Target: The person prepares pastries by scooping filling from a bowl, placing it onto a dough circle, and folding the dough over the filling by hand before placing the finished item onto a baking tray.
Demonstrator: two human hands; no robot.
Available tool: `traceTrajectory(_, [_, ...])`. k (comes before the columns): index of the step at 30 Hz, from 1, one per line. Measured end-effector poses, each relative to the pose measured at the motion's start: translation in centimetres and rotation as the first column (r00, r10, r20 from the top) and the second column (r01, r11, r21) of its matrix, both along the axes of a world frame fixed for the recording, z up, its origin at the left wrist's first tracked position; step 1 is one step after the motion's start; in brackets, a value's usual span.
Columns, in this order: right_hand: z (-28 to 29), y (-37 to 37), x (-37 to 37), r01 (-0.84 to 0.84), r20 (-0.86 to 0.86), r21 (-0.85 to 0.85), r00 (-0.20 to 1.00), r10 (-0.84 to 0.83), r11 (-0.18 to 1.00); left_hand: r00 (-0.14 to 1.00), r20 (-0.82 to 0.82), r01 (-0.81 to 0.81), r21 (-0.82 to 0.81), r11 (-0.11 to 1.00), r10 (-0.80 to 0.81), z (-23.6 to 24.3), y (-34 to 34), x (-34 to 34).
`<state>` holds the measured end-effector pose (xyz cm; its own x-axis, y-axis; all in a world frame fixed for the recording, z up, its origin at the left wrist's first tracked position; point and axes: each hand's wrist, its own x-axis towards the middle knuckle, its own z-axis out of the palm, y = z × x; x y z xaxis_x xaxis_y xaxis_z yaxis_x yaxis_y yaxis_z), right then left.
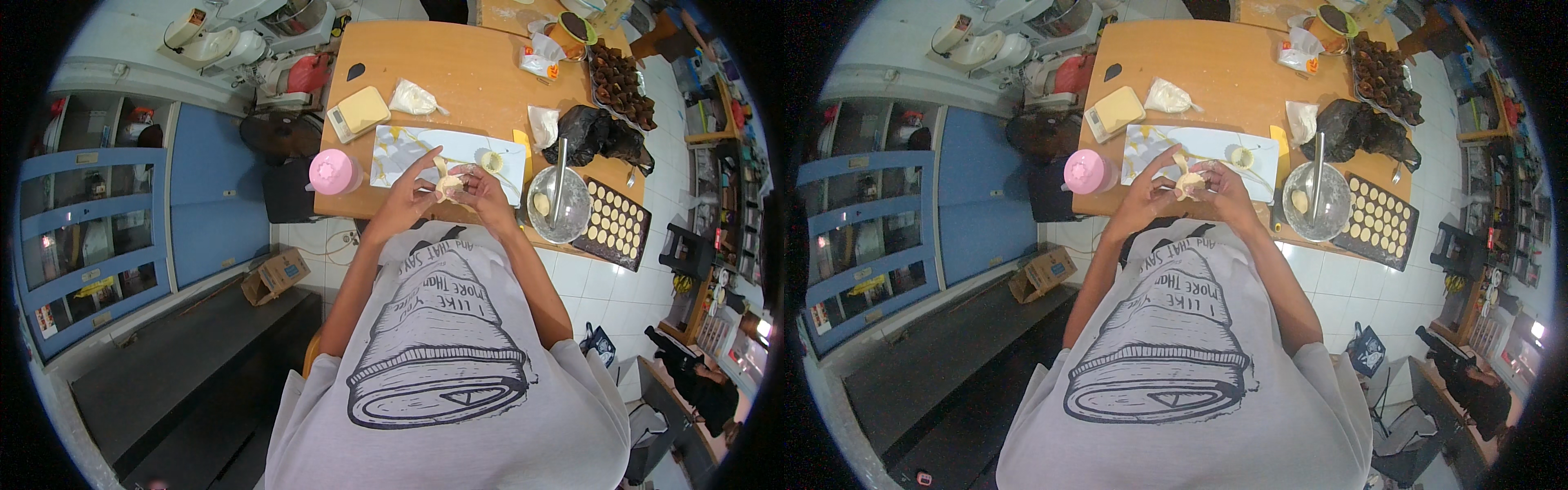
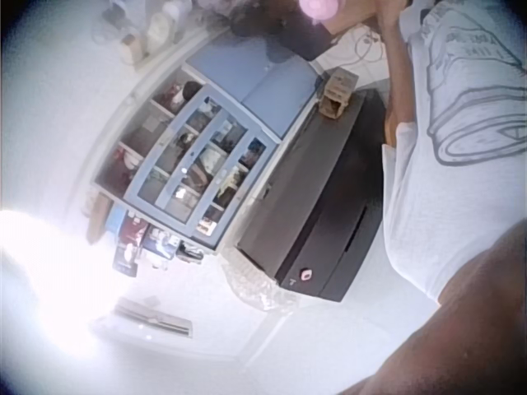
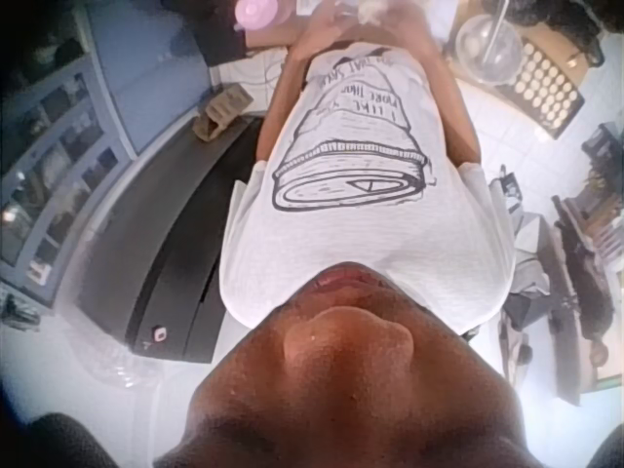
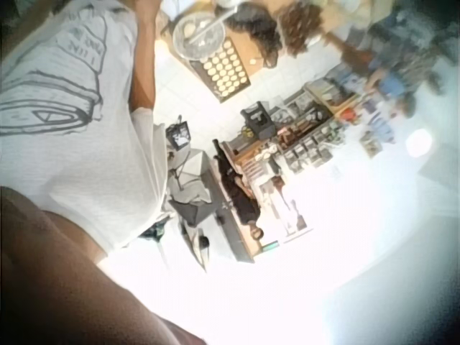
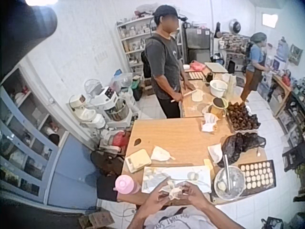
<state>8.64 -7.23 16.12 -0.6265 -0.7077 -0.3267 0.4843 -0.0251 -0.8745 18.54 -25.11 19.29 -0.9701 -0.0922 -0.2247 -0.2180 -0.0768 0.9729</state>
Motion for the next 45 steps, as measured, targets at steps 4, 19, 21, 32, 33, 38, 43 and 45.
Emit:
traceTrajectory(4, [0.4,0.1,0.0,-0.042,0.0,0.029,0.999,0.042,0.999,0.998,0.026,0.05,-0.017,0.999,-0.05,1.2,-0.4,-0.2])
traceTrajectory(19, [0.8,0.7,-1.0,-0.161,0.057,0.009,0.985,0.16,0.987,0.943,0.103,0.329,-0.128,0.936,-0.317,2.9,-3.1,-1.4])
traceTrajectory(21, [1.2,0.7,-1.2,-0.169,0.058,0.012,0.984,0.169,0.985,0.942,0.109,0.329,-0.122,0.936,-0.317,3.1,-3.3,-1.5])
traceTrajectory(32, [1.6,1.2,-2.0,-0.279,0.054,0.016,0.959,0.278,0.96,0.916,0.116,0.4,-0.172,0.9,-0.385,2.4,-4.4,-2.0])
traceTrajectory(33, [1.5,1.3,-2.2,-0.322,0.061,0.04,0.946,0.319,0.946,0.906,0.116,0.421,-0.177,0.89,-0.406,2.6,-4.6,-2.1])
traceTrajectory(38, [1.6,1.4,-2.9,-0.41,0.04,0.033,0.912,0.409,0.911,0.884,0.169,0.465,-0.199,0.863,-0.437,4.3,-5.0,-2.6])
traceTrajectory(43, [2.8,1.2,-3.4,-0.432,0.019,0.062,0.902,0.432,0.9,0.865,0.175,0.501,-0.227,0.835,-0.471,4.9,-5.6,-2.8])
traceTrajectory(45, [2.4,1.3,-3.7,-0.439,-0.024,0.068,0.897,0.441,0.896,0.87,0.162,0.492,-0.211,0.844,-0.467,5.0,-5.8,-2.9])
